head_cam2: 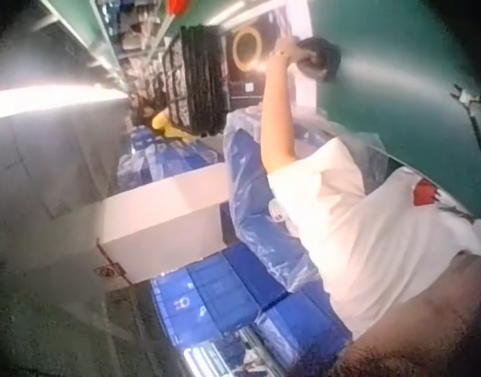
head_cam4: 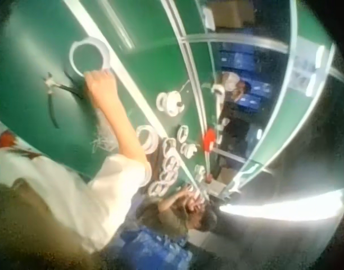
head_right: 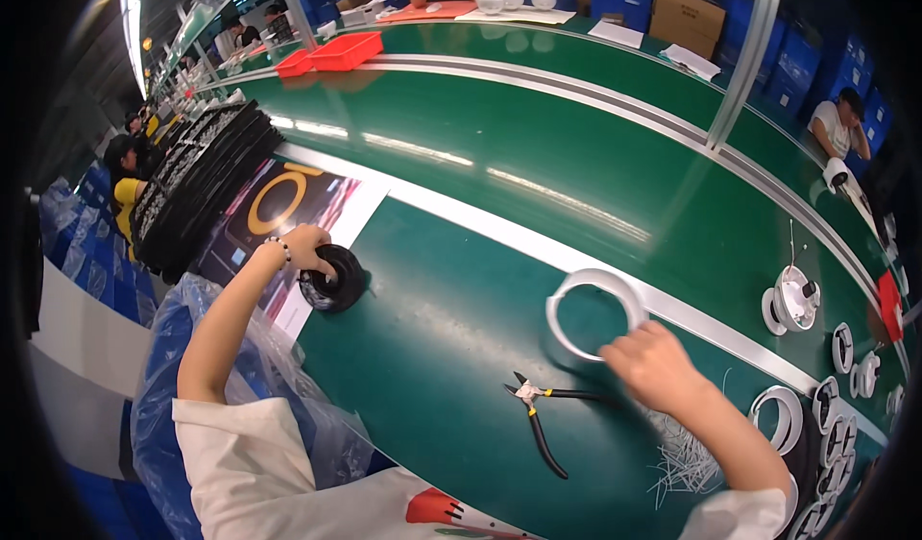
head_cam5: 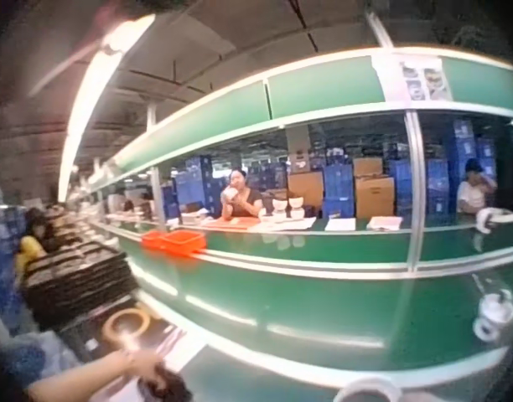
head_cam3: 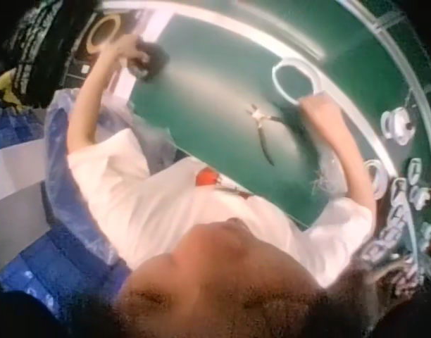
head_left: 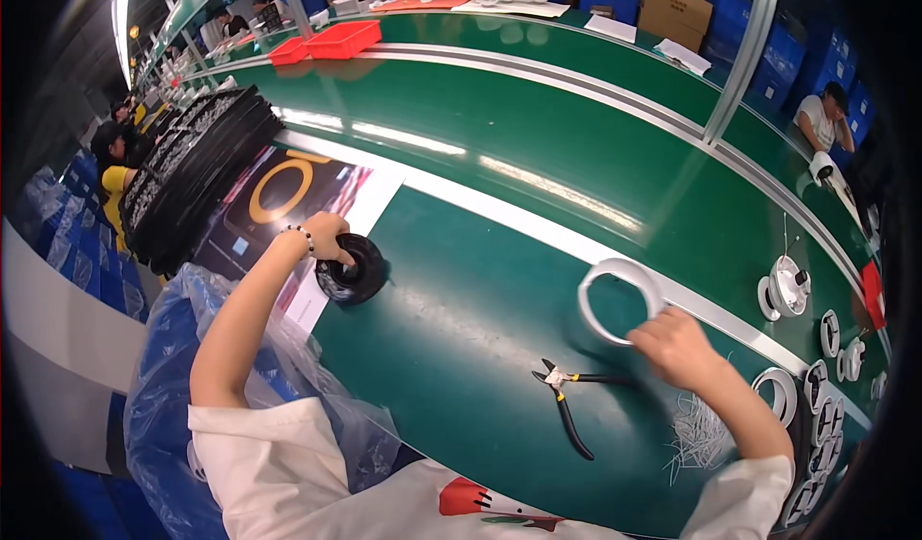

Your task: Assembling electronic camera components on a production line, including fitting housings and trimming internal wires.

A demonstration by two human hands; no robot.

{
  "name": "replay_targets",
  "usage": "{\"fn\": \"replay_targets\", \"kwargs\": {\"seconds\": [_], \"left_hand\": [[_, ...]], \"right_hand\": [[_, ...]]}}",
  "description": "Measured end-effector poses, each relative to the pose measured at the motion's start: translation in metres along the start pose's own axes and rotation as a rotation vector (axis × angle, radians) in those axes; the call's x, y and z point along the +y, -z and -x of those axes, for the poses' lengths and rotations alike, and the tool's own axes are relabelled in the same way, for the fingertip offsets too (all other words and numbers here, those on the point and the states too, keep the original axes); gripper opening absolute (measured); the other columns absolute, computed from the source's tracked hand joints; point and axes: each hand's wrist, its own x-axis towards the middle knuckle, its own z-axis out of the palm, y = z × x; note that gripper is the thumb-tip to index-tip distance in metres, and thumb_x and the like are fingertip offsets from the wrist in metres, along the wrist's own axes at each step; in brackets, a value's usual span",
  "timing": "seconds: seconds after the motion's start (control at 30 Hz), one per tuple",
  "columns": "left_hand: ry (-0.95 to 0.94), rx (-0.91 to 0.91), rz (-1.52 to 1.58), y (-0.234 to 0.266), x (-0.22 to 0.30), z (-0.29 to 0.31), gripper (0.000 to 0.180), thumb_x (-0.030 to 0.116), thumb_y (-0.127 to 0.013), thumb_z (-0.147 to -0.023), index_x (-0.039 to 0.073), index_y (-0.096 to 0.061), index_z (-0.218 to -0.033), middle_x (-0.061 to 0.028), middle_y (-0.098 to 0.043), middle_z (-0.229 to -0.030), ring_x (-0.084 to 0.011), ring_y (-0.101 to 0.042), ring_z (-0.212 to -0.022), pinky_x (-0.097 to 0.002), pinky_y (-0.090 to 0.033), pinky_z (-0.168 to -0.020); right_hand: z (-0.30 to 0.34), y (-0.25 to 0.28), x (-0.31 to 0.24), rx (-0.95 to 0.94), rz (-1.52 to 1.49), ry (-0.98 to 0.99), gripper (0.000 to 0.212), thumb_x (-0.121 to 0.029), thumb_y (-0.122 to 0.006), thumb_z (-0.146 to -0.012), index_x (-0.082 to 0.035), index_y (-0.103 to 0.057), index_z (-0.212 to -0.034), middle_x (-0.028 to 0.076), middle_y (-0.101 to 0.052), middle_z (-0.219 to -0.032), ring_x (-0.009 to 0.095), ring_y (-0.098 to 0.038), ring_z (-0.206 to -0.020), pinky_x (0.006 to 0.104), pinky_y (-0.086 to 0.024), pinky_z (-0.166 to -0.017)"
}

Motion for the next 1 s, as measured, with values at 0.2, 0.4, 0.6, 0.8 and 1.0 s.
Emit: {"fn": "replay_targets", "kwargs": {"seconds": [0.2,0.4,0.6,0.8,1.0], "left_hand": [[-0.121,0.323,0.432,0.035,0.040,-0.043,0.038,0.028,-0.066,-0.067,0.001,-0.061,-0.092,-0.0172,-0.063,-0.078,-0.0245,-0.063,-0.074,-0.0341,-0.049,-0.070],[-0.326,0.883,0.845,0.023,0.122,-0.130,0.027,0.026,-0.056,-0.082,-0.001,-0.057,-0.088,-0.0097,-0.060,-0.072,-0.0171,-0.060,-0.059,-0.0287,-0.050,-0.052],[-0.551,0.623,1.759,-0.030,0.220,-0.123,0.025,0.015,-0.042,-0.091,-0.003,-0.042,-0.108,-0.0150,-0.059,-0.090,-0.0267,-0.064,-0.075,-0.0315,-0.055,-0.063],[-0.543,0.549,1.883,-0.053,0.224,-0.125,0.024,0.013,-0.041,-0.091,0.000,-0.038,-0.112,-0.0149,-0.060,-0.091,-0.0251,-0.064,-0.074,-0.0312,-0.054,-0.065],[-0.548,0.542,1.916,-0.061,0.226,-0.131,0.032,0.003,-0.045,-0.087,0.001,-0.031,-0.116,-0.0152,-0.057,-0.098,-0.0258,-0.064,-0.079,-0.0333,-0.054,-0.070]], "right_hand": [[-0.048,-0.077,-0.017,0.060,-0.109,-0.003,0.012,-0.007,-0.058,-0.061,-0.006,-0.057,-0.073,0.007,-0.055,-0.067,0.024,-0.056,-0.063,0.0356,-0.044,-0.055],[-0.079,-0.051,-0.035,0.091,-0.160,-0.251,0.064,-0.044,-0.070,-0.062,-0.004,-0.050,-0.108,0.018,-0.035,-0.127,0.035,-0.035,-0.113,0.0496,-0.031,-0.089],[-0.120,-0.061,-0.008,-0.133,-0.160,-0.543,0.107,-0.059,-0.071,-0.051,-0.005,-0.027,-0.132,0.030,-0.011,-0.137,0.046,-0.010,-0.127,0.0609,-0.014,-0.098],[-0.125,-0.067,-0.002,-0.220,-0.379,-0.442,0.120,-0.044,-0.081,-0.045,-0.001,-0.014,-0.134,0.026,-0.021,-0.133,0.041,-0.021,-0.124,0.0512,-0.022,-0.100],[-0.107,-0.042,0.062,0.386,-0.783,-0.594,0.117,-0.038,-0.082,-0.046,0.006,-0.016,-0.132,0.025,-0.024,-0.134,0.034,-0.026,-0.125,0.0370,-0.022,-0.103]]}}
